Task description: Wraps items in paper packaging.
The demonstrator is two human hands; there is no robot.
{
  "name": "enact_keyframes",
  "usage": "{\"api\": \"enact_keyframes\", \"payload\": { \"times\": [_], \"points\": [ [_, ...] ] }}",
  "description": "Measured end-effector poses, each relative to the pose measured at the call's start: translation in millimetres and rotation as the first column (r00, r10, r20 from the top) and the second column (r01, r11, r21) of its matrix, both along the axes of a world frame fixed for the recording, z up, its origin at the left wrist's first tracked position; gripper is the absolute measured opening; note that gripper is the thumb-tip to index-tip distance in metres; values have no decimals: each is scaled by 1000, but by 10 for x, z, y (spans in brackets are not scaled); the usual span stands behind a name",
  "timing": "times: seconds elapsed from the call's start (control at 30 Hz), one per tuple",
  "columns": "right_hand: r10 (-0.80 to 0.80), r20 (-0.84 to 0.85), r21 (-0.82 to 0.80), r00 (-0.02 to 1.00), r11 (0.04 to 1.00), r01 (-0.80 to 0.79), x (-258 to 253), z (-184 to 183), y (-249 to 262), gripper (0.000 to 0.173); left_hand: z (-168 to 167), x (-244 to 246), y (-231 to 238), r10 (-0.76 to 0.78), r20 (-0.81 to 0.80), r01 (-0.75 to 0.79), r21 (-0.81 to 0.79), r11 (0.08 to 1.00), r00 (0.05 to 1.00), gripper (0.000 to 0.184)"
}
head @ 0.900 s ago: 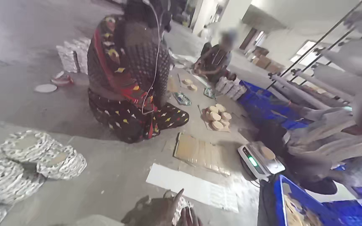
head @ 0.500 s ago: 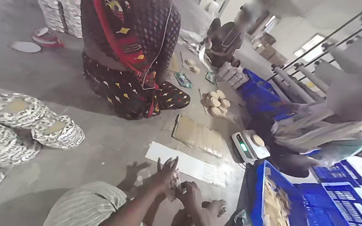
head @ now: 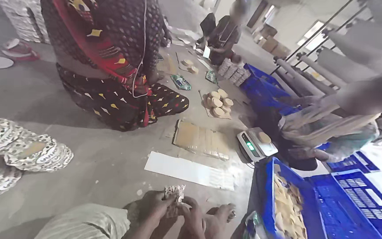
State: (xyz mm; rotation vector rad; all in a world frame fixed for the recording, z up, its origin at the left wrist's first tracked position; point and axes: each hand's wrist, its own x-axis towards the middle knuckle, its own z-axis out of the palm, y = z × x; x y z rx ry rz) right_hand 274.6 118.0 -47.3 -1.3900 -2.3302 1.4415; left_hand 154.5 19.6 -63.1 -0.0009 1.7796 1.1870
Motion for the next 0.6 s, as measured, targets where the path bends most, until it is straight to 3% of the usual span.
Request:
{"api": "enact_keyframes", "payload": {
  "times": [0.1, 0.17, 0.2, 0.3, 0.5, 0.6],
  "points": [
    [-151, -136, -411, 979, 908, 83, 43, -100, 153, 24, -39, 1, 40, -35, 36, 35, -6, 999, 999, 34],
    [-173, -106, -520, 979, 849, 94, 46, -83, 207, 43, -68, 20, 49, -48, 41, 48, 6, 999, 998, 32],
    [-161, -85, -545, 983, 833, 90, 42, -69, 231, 48, -50, 28, 41, -55, 41, 55, 10, 998, 998, 31],
    [-132, -48, -585, 990, 807, 79, 5, -45, 272, 32, 25, 23, 14, -106, 21, 106, 2, 994, 994, 31],
    [-221, -5, -593, 975, 786, 175, -21, -85, 299, 25, 69, -5, -11, -194, -34, 194, -8, 981, 980, 29],
    [-235, -21, -586, 972, 790, 178, -18, -85, 290, 34, 87, -31, -18, -254, -64, 253, -30, 967, 965, 31]
  ]
}}
